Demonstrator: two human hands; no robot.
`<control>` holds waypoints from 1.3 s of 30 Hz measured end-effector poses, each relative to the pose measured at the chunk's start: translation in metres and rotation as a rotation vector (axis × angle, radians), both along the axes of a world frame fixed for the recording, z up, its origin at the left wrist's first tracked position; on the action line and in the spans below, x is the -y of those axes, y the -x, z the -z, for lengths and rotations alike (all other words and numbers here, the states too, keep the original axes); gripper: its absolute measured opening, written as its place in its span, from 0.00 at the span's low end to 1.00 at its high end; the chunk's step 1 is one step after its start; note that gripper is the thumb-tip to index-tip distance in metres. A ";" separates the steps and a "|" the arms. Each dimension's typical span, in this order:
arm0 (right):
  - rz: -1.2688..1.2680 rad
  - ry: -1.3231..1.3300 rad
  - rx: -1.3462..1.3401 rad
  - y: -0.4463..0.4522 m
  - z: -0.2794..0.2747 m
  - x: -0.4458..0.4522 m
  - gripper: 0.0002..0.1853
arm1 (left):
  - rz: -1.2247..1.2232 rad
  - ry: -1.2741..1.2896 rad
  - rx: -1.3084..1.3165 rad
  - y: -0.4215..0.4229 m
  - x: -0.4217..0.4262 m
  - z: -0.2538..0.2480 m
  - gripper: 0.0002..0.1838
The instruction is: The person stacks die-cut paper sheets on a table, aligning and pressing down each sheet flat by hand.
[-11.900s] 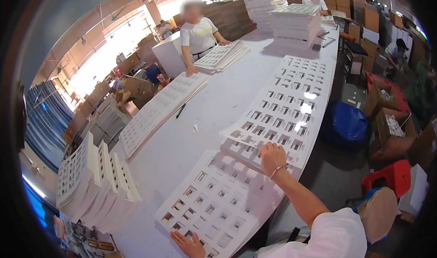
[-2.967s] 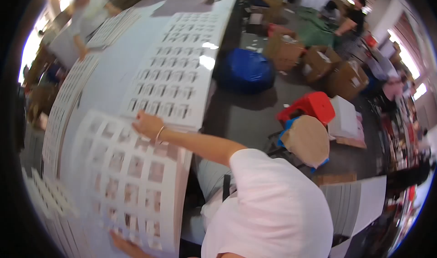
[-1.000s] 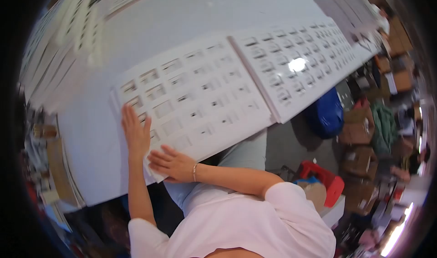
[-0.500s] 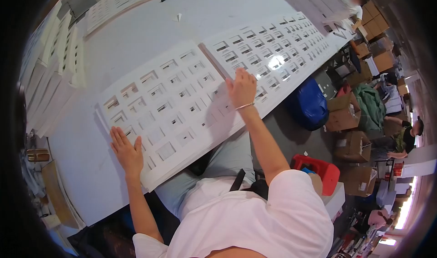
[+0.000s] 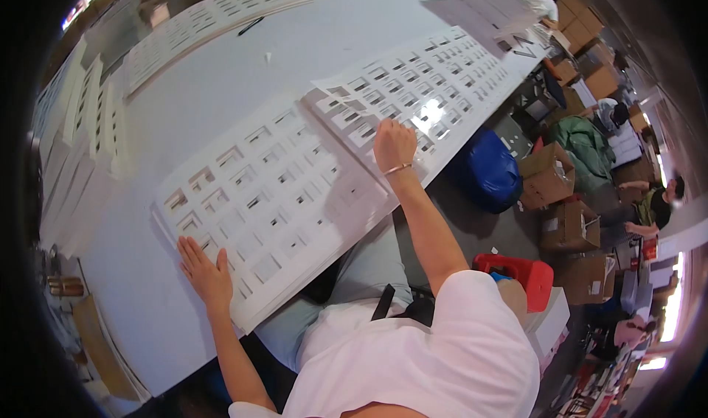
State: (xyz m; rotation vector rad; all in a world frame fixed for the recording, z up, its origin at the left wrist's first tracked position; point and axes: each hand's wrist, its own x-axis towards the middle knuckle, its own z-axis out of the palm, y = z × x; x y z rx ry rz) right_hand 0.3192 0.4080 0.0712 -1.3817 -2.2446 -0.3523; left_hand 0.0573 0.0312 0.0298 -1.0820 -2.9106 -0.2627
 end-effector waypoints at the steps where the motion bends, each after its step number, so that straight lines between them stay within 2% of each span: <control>1: -0.009 -0.049 -0.007 0.002 -0.018 -0.005 0.08 | -0.002 0.009 -0.006 0.000 0.000 0.000 0.45; 3: -0.031 -0.138 -0.022 0.008 -0.060 -0.007 0.08 | 0.004 0.001 -0.005 -0.001 0.001 0.001 0.45; 6: -0.394 0.063 -0.086 0.020 -0.134 0.026 0.09 | 0.011 -0.012 -0.011 0.000 0.000 -0.001 0.45; 8: -0.617 0.811 -0.531 0.021 -0.198 0.050 0.11 | 0.007 -0.023 0.003 -0.001 0.001 -0.001 0.45; 9: -0.666 0.924 -0.652 0.013 -0.218 0.047 0.13 | 0.003 -0.029 0.019 -0.002 0.000 -0.002 0.44; 10: -0.709 0.948 -0.910 0.013 -0.232 0.046 0.13 | -0.002 -0.032 0.033 -0.002 0.001 -0.002 0.44; 11: -0.776 0.979 -1.000 0.009 -0.239 0.036 0.14 | 0.003 -0.035 0.029 -0.002 0.001 -0.002 0.44; 13: -0.713 0.978 -0.972 0.010 -0.223 0.009 0.13 | -0.001 -0.046 0.017 -0.003 0.001 -0.002 0.43; 16: -0.446 0.928 -0.680 0.032 -0.145 -0.010 0.15 | -0.013 0.106 -0.150 -0.003 0.005 -0.005 0.40; 17: -0.389 0.935 -0.592 0.039 -0.111 -0.010 0.16 | 0.112 -0.462 -0.023 0.001 0.024 0.022 0.30; 19: -0.406 0.905 -0.587 0.048 -0.033 -0.011 0.17 | -0.038 -0.626 0.192 0.005 0.036 0.018 0.28; 21: -0.293 0.942 -0.467 0.060 0.006 0.008 0.16 | -0.188 -0.788 0.399 0.010 0.044 0.011 0.26; 23: -0.292 0.845 -0.397 0.072 0.054 0.015 0.16 | -0.333 -0.952 0.600 0.015 0.053 0.003 0.26; 25: -0.268 0.761 -0.338 0.080 0.063 0.032 0.16 | -0.402 -1.224 0.796 0.021 0.065 -0.003 0.27; 27: -0.226 0.694 -0.279 0.093 0.041 0.058 0.15 | -0.395 -1.603 0.990 0.028 0.075 -0.012 0.30; 30: -0.409 0.323 -0.283 0.107 0.049 0.063 0.12 | -0.639 -1.446 0.955 0.006 0.076 -0.043 0.33; 33: -0.416 0.231 -0.113 0.124 0.051 0.066 0.10 | -0.601 -1.297 0.816 -0.012 0.073 -0.060 0.31; 36: -0.352 0.170 -0.025 0.134 0.056 0.067 0.11 | -0.524 -1.179 0.788 -0.014 0.080 -0.074 0.30; 39: -0.330 0.279 -0.144 0.140 0.058 0.061 0.12 | -0.517 -1.149 0.663 -0.011 0.075 -0.082 0.28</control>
